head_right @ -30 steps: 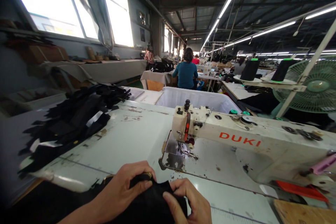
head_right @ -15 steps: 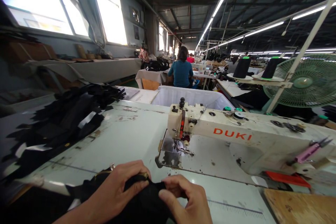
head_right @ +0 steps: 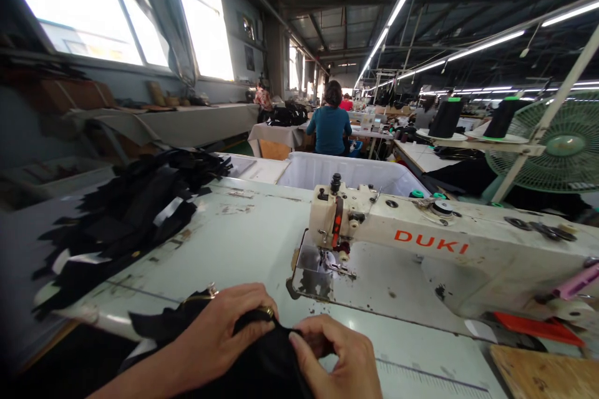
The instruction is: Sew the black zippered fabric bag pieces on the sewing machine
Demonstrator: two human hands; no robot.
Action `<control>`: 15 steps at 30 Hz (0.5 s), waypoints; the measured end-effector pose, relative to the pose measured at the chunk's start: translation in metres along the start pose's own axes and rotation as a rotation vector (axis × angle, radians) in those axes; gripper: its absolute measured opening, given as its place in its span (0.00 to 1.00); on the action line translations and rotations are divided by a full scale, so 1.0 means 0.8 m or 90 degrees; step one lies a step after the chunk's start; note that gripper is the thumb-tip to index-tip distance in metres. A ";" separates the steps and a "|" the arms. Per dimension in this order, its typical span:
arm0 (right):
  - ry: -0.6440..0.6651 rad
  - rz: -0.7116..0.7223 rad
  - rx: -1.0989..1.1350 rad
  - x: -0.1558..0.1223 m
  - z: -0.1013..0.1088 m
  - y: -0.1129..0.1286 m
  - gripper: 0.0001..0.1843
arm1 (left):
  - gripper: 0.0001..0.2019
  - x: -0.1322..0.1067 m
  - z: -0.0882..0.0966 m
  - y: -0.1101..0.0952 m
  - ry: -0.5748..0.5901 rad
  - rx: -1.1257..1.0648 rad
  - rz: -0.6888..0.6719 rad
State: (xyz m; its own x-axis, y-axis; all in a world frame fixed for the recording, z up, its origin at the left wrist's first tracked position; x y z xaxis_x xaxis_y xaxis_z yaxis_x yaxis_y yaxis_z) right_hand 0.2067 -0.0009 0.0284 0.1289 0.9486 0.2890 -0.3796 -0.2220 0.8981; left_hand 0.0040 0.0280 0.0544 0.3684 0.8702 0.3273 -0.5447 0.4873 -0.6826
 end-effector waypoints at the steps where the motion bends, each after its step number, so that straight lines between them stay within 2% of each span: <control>1: 0.018 -0.001 -0.014 0.005 0.000 -0.004 0.10 | 0.05 0.005 0.001 0.002 0.016 0.013 -0.007; 4: 0.103 -0.015 -0.087 0.032 -0.004 -0.025 0.11 | 0.04 0.035 -0.005 0.020 0.069 0.089 -0.041; 6: 0.128 -0.006 -0.178 0.059 -0.008 -0.044 0.11 | 0.04 0.063 -0.021 0.042 0.083 0.127 -0.058; 11: 0.093 0.022 -0.316 0.117 -0.020 -0.085 0.07 | 0.03 0.127 -0.075 0.097 0.098 0.213 -0.100; 15: 0.091 0.052 -0.398 0.133 -0.025 -0.102 0.06 | 0.03 0.141 -0.092 0.106 0.085 0.281 -0.151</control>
State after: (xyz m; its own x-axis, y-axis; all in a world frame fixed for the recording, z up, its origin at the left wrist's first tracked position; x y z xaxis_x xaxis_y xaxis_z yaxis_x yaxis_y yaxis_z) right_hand 0.2333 0.1223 -0.0211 -0.0303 0.9643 0.2630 -0.8506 -0.1631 0.4999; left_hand 0.0546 0.1626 -0.0147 0.5969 0.7296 0.3338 -0.6901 0.6791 -0.2503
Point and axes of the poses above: each hand's wrist, its own x-axis towards the middle knuckle, its own z-axis out of the back of the hand, y = z × x, the point moved 1 cm from there along x, towards the middle knuckle, and after that the axes turned 11 degrees about -y, right-handed, at the moved point
